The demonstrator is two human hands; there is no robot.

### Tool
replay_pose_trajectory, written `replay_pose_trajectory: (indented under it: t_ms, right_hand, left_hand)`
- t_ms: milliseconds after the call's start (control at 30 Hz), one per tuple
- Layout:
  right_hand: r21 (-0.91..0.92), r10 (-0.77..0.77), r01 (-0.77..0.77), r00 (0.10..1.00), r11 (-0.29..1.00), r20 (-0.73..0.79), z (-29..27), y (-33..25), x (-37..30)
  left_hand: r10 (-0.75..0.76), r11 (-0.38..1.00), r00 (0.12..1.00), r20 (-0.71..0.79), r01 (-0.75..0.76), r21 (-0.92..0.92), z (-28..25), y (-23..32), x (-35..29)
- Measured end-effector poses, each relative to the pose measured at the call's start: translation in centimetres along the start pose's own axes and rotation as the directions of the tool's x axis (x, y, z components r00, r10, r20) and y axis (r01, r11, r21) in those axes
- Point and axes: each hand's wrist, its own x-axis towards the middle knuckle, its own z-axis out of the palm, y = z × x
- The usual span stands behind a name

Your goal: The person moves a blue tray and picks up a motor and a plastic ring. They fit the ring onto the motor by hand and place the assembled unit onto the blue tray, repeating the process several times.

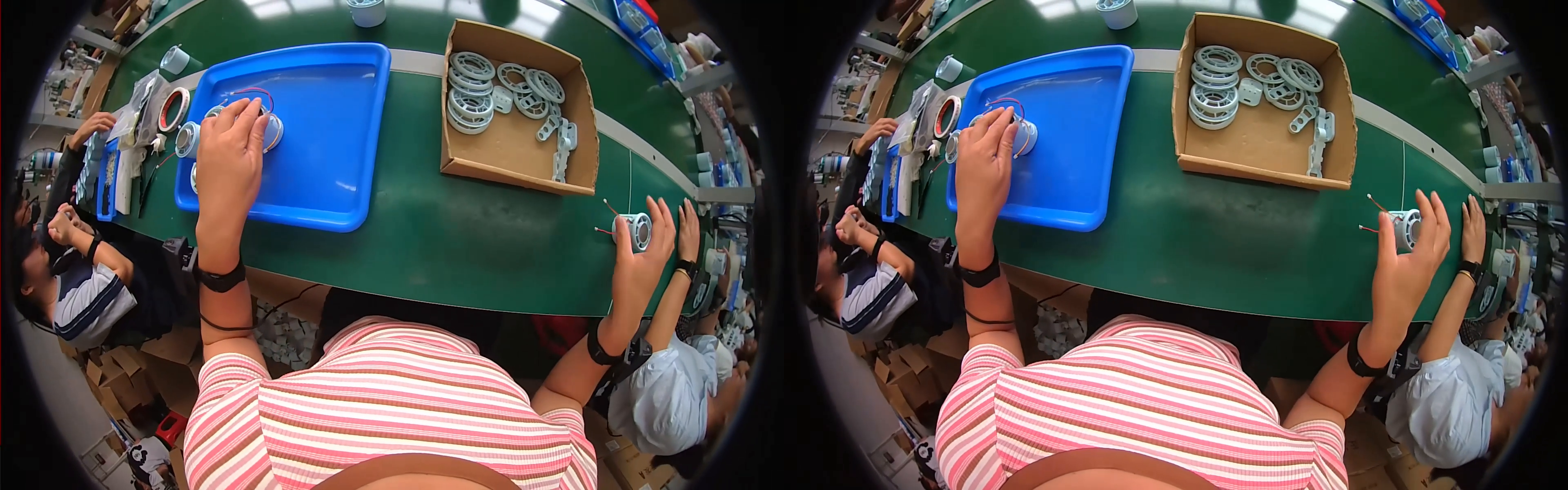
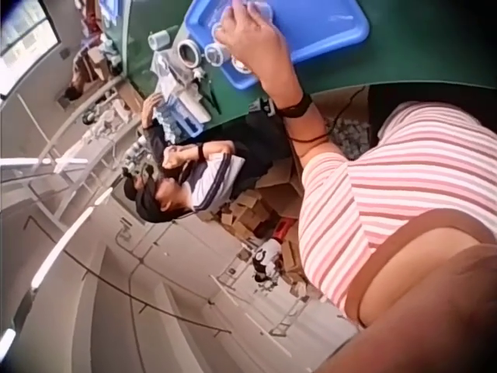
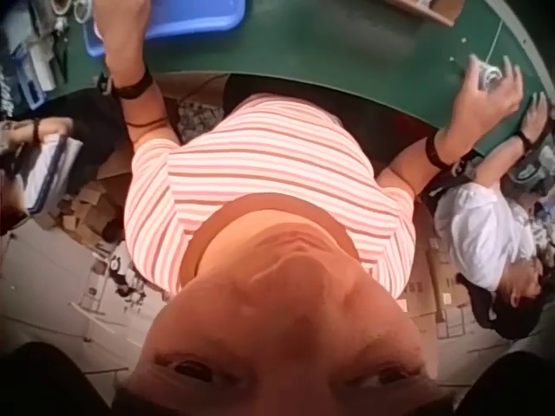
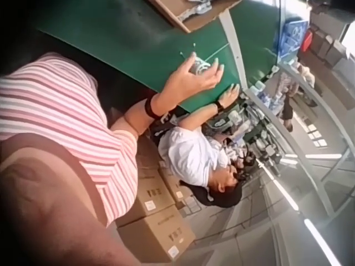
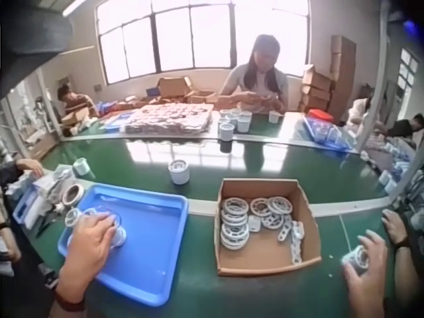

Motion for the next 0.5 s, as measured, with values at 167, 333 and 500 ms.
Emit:
replay_pose_trajectory:
  t_ms: [167, 333, 500]
  right_hand:
    - [0.311, -0.385, 0.367, 0.923, 0.876, -0.005, 0.3, -8.2, 5.8]
    - [0.265, -0.645, 0.603, 0.756, 0.752, 0.112, 7.4, -12.4, 11.7]
    - [0.148, -0.673, 0.661, 0.687, 0.735, 0.274, 12.2, -14.1, 13.5]
  left_hand:
    - [-0.089, 0.835, 0.977, 0.192, 0.178, -0.521, -0.7, 2.0, -0.1]
    - [-0.222, 0.845, 0.97, 0.102, 0.244, -0.476, 0.9, 2.0, -0.1]
    - [-0.275, 0.921, 0.959, 0.069, 0.283, -0.267, 1.2, 3.8, -0.6]
